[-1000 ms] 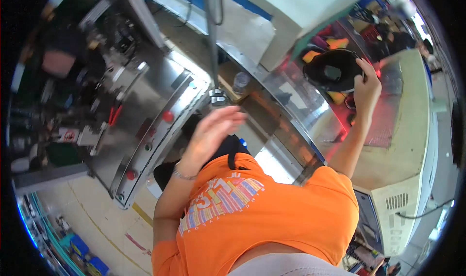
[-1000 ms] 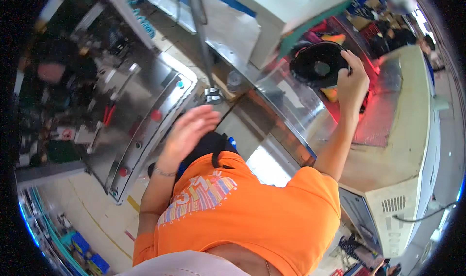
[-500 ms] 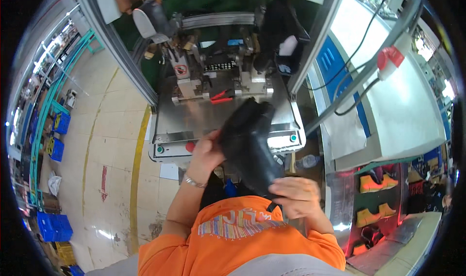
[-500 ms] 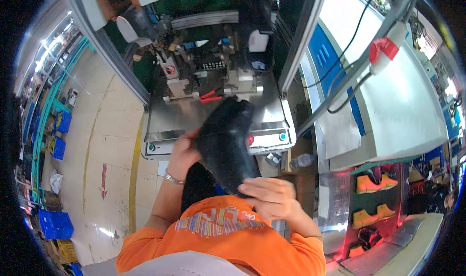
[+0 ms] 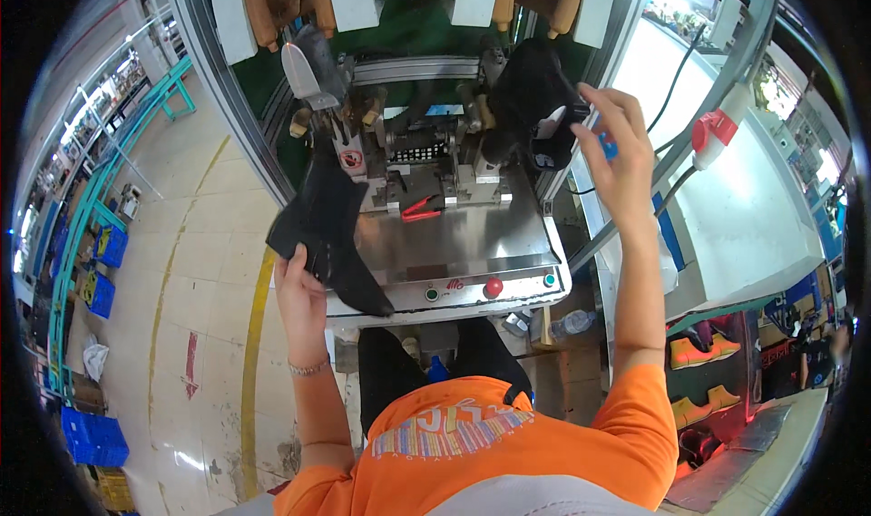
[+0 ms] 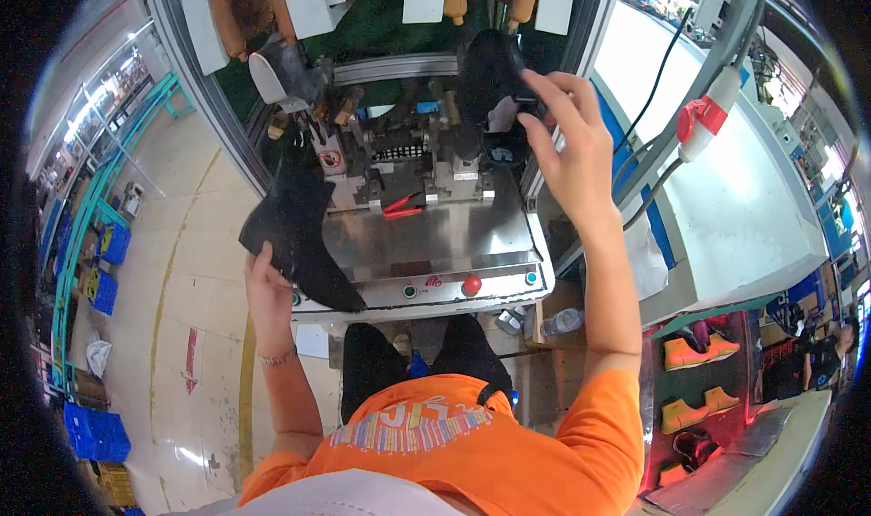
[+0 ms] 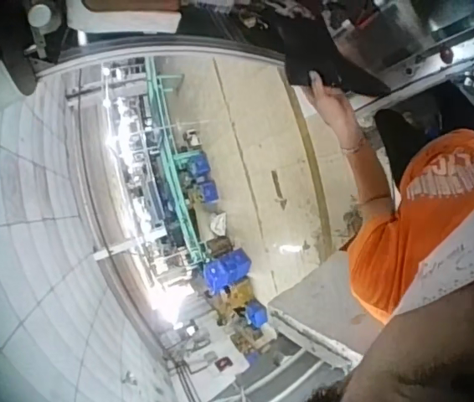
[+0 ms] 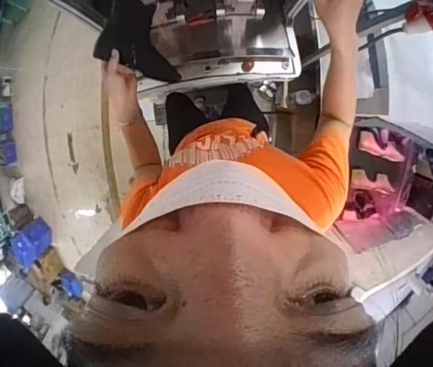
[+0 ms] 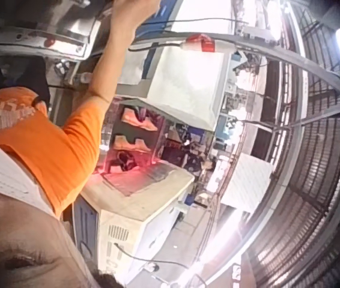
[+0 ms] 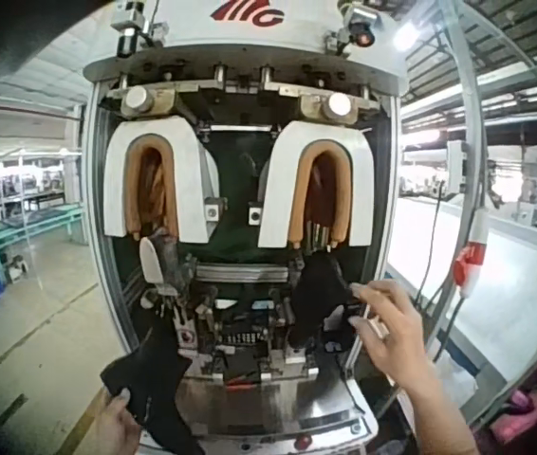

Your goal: The person places black shoes into a machine, presses buttons to operate it, and then removes the shoes. This process is repeated multiple times with different shoes in a factory setting.

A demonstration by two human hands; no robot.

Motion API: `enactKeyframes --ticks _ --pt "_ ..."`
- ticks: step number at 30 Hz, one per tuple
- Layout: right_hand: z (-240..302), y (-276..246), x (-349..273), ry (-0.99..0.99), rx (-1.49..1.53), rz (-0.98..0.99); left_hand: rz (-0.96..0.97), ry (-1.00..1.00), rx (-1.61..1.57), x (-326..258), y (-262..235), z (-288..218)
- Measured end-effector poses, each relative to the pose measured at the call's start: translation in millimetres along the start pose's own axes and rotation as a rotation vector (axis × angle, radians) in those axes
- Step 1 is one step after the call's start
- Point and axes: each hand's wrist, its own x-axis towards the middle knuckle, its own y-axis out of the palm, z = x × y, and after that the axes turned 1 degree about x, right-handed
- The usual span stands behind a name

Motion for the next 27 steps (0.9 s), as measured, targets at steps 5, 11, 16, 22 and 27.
enactKeyframes --ticks 5,11,16,22,27 --pt "-33.2 5.3 12.5 -0.231 -0.165 -0.114 0.035 -0.075 0.028 -8.9 -12.3 7.6" --pt "-32.3 11.0 -11.6 -0.203 -0.124 -0.332 0.067 -0.135 0.116 -14.4 -12.7 10.9" --pt "0.9 -38.4 -52.0 -0.031 -0.125 -0.609 0.098 -0.091 0.171 -2.2 -22.4 15.5" --pt "31.7 -119.6 -113.1 0.289 -0.195 -0.210 0.143 -0.162 0.230 13.0 -7.6 38.4" --pt "40.7 -178.3 -176.3 0.590 -0.388 0.080 0.184 -0.303 0.263 16.4 -4.1 60.9"
